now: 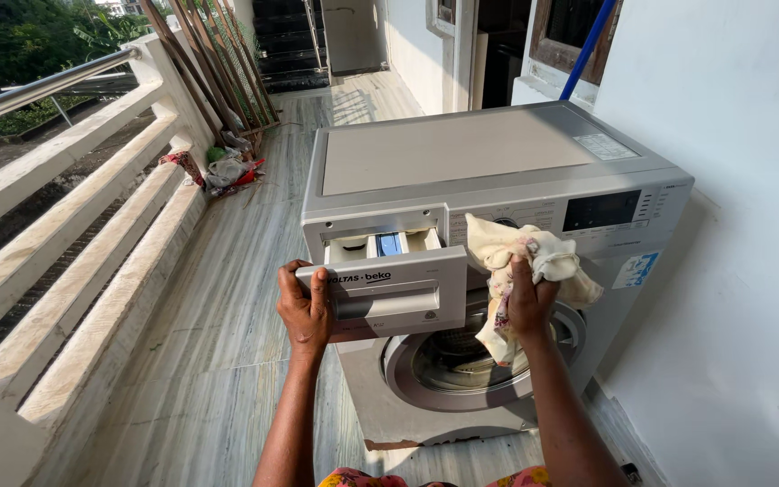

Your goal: The person wipes the exterior surfaces of a front-loading washing machine using a cloth. They clean the door rim, control panel, and detergent drawer area, opening and closing the drawer to wipe its edges.

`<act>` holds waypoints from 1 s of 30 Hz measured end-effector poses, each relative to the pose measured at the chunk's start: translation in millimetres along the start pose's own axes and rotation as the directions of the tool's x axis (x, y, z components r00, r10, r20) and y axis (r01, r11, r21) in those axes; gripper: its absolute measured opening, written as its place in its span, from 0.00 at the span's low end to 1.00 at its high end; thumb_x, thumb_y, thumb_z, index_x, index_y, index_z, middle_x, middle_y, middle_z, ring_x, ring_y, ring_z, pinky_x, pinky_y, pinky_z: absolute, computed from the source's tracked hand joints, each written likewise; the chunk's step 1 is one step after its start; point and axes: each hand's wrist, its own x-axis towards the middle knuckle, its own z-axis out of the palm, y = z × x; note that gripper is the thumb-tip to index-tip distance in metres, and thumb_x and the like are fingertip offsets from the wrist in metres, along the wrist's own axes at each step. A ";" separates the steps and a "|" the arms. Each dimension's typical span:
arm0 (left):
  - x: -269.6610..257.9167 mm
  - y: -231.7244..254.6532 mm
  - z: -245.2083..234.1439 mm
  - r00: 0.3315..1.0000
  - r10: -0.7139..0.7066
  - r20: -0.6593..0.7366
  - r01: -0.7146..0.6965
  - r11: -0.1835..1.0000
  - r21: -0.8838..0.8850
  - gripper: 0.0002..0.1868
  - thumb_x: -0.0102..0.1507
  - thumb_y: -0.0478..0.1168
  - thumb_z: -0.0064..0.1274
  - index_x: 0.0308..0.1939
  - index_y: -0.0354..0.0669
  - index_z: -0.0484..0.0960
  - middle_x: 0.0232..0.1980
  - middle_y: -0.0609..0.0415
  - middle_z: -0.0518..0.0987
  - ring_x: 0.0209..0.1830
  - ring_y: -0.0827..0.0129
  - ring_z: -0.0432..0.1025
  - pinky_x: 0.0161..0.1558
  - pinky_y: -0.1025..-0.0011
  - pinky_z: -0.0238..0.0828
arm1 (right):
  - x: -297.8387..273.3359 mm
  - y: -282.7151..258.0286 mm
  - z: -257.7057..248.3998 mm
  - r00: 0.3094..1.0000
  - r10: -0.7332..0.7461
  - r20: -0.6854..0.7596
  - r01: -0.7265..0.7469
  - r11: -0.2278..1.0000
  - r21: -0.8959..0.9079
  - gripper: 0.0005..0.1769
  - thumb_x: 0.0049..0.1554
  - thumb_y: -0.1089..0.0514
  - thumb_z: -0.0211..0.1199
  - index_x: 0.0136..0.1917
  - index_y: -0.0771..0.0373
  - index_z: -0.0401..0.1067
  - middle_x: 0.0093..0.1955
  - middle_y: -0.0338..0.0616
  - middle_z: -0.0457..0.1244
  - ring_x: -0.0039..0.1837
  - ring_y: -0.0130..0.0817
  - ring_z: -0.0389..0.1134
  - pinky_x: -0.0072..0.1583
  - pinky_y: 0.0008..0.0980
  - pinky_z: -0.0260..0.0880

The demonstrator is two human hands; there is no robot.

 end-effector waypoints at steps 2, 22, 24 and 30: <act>-1.6 -3.9 4.7 0.997 0.072 -0.036 -0.073 0.997 -0.032 0.19 0.73 0.50 0.51 0.49 0.34 0.71 0.32 0.56 0.74 0.24 0.77 0.65 0.29 0.75 0.64 | 50.9 -4.7 8.7 0.903 -0.328 0.277 0.409 0.853 -0.325 0.12 0.60 0.59 0.61 0.56 0.66 0.74 0.55 0.46 0.68 0.57 0.41 0.71 0.61 0.38 0.71; -9.0 -21.2 6.1 0.989 0.113 -0.097 -0.101 0.988 0.120 0.24 0.77 0.57 0.44 0.53 0.35 0.71 0.41 0.54 0.72 0.35 0.76 0.65 0.39 0.75 0.62 | 61.4 112.9 42.0 0.502 0.074 0.862 -0.511 0.829 0.227 0.25 0.61 0.60 0.62 0.71 0.55 0.64 0.69 0.43 0.61 0.68 0.41 0.64 0.68 0.41 0.66; -11.1 -19.8 7.5 0.984 0.146 -0.102 -0.134 0.984 0.120 0.24 0.78 0.56 0.44 0.54 0.34 0.70 0.43 0.54 0.73 0.36 0.76 0.66 0.39 0.75 0.63 | 46.6 105.7 26.7 0.506 0.088 0.858 -0.497 0.843 0.207 0.25 0.62 0.60 0.62 0.71 0.55 0.63 0.69 0.44 0.60 0.69 0.42 0.64 0.68 0.42 0.66; -9.3 -16.9 9.5 0.985 0.129 -0.112 -0.113 0.983 0.142 0.24 0.77 0.56 0.44 0.52 0.34 0.70 0.40 0.56 0.74 0.32 0.77 0.68 0.36 0.75 0.64 | -1.3 82.3 10.3 0.432 0.078 0.898 -0.413 0.903 0.120 0.26 0.63 0.60 0.62 0.73 0.56 0.61 0.71 0.48 0.59 0.70 0.45 0.63 0.69 0.43 0.65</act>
